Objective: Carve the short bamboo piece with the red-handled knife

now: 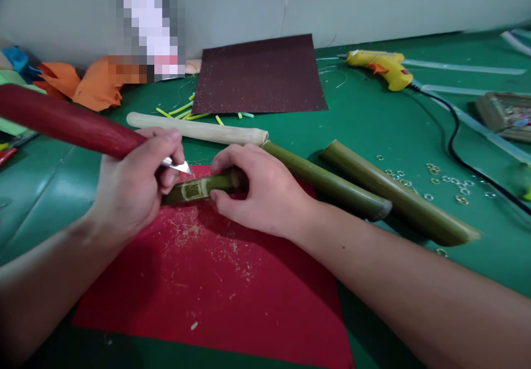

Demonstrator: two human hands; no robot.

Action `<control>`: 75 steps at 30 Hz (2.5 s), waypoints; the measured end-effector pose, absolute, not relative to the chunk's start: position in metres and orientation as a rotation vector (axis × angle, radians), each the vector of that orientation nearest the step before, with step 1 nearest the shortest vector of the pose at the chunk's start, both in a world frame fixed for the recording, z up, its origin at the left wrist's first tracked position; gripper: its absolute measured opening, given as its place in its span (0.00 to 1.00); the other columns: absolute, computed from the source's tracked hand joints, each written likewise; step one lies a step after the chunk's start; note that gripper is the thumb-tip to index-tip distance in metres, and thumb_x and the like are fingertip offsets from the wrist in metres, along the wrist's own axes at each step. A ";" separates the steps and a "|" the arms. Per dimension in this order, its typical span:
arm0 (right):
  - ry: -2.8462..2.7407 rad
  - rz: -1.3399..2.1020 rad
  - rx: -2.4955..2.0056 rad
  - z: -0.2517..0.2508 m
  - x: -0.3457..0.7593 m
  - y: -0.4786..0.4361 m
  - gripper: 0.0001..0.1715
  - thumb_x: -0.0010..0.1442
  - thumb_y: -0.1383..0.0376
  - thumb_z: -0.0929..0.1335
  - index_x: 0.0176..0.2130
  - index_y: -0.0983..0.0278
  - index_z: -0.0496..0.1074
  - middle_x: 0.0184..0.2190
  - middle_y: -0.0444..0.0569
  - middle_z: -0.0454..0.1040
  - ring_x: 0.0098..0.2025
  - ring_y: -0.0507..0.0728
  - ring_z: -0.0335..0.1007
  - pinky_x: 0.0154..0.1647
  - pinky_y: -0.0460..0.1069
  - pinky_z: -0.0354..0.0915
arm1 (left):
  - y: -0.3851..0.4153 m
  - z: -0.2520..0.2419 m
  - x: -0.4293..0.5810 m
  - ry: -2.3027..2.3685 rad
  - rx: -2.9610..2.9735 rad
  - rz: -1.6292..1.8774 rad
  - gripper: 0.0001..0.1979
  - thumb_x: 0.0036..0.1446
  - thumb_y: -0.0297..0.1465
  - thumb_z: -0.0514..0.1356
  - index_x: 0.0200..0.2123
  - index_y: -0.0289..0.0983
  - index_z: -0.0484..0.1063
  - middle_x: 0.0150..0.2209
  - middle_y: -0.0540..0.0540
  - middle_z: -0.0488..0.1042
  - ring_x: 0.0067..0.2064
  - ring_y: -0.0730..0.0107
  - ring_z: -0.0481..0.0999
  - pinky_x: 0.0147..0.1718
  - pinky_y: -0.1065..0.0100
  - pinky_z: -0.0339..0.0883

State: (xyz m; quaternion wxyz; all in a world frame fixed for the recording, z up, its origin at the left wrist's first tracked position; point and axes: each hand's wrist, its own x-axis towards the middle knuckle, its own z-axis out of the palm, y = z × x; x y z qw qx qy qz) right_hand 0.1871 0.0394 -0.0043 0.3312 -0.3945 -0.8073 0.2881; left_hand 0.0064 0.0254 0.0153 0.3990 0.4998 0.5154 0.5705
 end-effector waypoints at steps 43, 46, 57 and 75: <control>-2.540 0.470 -0.952 -0.004 0.185 0.036 0.18 0.61 0.57 0.65 0.39 0.68 0.76 0.34 0.55 0.74 0.36 0.59 0.66 0.38 0.53 0.62 | 0.013 0.000 0.005 1.385 1.651 1.324 0.15 0.59 0.33 0.61 0.21 0.39 0.65 0.19 0.52 0.62 0.21 0.76 0.60 0.20 0.72 0.57; -2.516 0.474 -0.966 -0.005 0.184 0.036 0.17 0.60 0.57 0.66 0.39 0.68 0.74 0.32 0.53 0.73 0.34 0.58 0.65 0.36 0.52 0.61 | 0.015 -0.002 0.003 1.361 1.678 1.300 0.15 0.59 0.34 0.61 0.21 0.39 0.65 0.18 0.52 0.61 0.21 0.76 0.59 0.19 0.71 0.57; -2.499 0.537 -0.944 -0.004 0.183 0.036 0.18 0.61 0.57 0.66 0.39 0.70 0.76 0.33 0.54 0.74 0.36 0.59 0.67 0.38 0.53 0.63 | 0.018 -0.004 0.003 1.306 1.728 1.298 0.16 0.59 0.32 0.62 0.19 0.38 0.65 0.18 0.53 0.62 0.20 0.78 0.59 0.18 0.73 0.57; -2.432 0.565 -0.928 -0.010 0.184 0.037 0.11 0.56 0.60 0.69 0.32 0.66 0.69 0.29 0.48 0.69 0.32 0.55 0.64 0.34 0.50 0.59 | 0.019 0.006 0.001 1.249 1.823 1.111 0.17 0.57 0.31 0.60 0.17 0.37 0.62 0.18 0.54 0.64 0.21 0.80 0.63 0.19 0.77 0.60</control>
